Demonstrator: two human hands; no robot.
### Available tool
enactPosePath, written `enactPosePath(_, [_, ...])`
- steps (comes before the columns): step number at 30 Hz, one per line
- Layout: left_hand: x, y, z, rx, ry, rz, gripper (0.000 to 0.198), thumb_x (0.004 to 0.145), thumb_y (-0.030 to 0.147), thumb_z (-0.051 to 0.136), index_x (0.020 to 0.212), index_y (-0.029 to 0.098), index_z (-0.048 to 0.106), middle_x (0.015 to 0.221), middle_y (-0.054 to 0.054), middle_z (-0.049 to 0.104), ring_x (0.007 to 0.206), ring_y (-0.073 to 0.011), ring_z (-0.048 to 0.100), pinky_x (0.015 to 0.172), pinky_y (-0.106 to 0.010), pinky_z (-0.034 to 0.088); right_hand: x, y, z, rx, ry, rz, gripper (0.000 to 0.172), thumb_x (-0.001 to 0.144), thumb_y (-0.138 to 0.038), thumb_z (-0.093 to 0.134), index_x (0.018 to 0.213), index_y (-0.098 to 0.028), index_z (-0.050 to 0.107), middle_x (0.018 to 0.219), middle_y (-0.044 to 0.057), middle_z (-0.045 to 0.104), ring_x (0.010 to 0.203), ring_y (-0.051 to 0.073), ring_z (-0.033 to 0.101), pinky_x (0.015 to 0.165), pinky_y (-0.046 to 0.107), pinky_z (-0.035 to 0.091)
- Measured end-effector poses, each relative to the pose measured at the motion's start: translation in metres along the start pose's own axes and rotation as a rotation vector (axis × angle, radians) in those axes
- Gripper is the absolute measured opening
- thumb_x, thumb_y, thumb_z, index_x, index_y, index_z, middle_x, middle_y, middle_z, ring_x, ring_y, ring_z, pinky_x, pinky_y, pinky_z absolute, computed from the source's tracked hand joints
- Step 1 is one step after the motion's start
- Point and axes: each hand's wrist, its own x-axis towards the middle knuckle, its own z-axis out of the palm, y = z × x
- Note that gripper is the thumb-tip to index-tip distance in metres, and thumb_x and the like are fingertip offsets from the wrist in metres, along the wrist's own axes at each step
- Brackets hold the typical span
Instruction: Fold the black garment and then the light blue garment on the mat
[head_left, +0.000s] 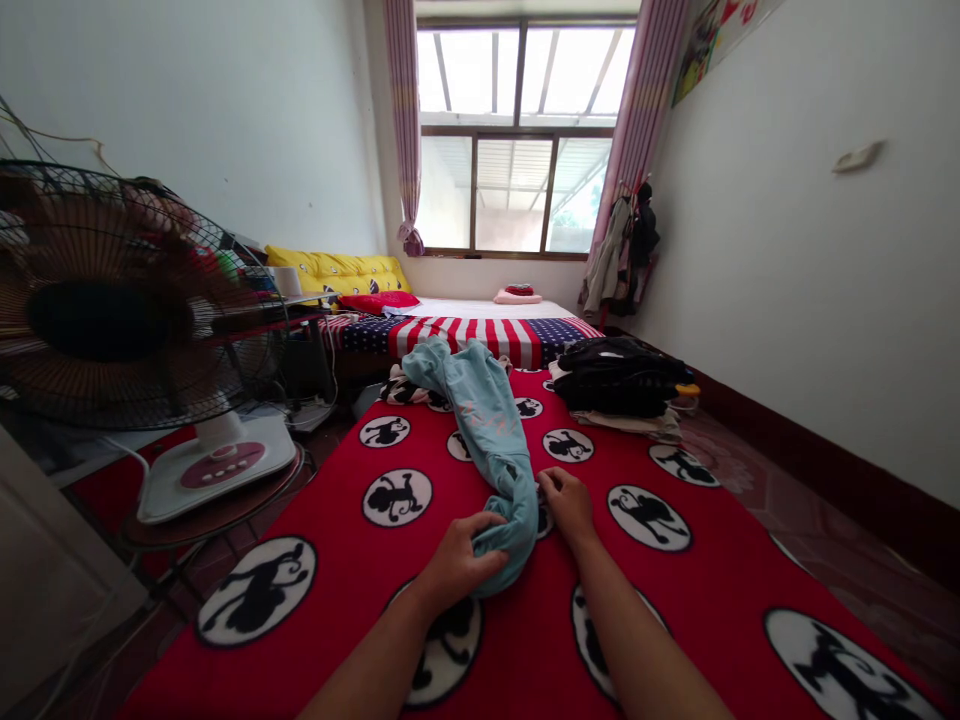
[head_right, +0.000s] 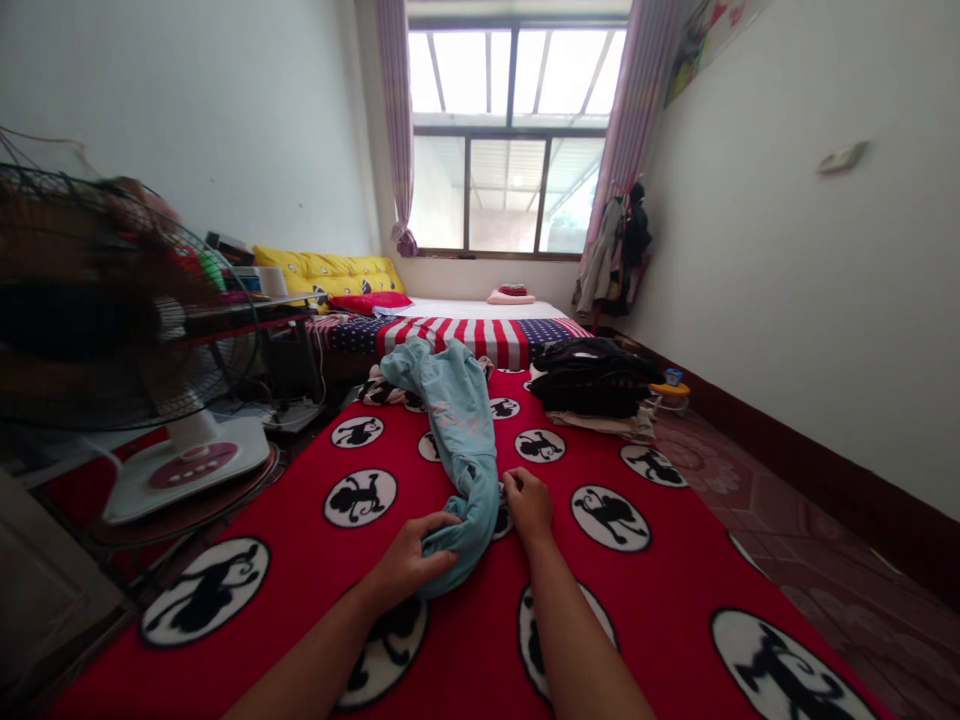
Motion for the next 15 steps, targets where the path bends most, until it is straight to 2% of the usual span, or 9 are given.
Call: enactPosePath(15, [-0.0008, 0.0026, -0.0017, -0.001, -0.002, -0.01, 0.031, 0.068, 0.02, 0.064, 0.098, 0.015, 0.068, 0.081, -0.002, 0.066, 0.075, -0.0172, 0.057, 0.068, -0.024, 0.042, -0.0023, -0.0012, -0.0023, 0.009, -0.002, 0.012, 0.03, 0.082, -0.043, 0.046, 0.076, -0.022, 0.066, 0.073, 0.003, 0.07, 0.071, 0.02, 0.064, 0.065, 0.027, 0.044])
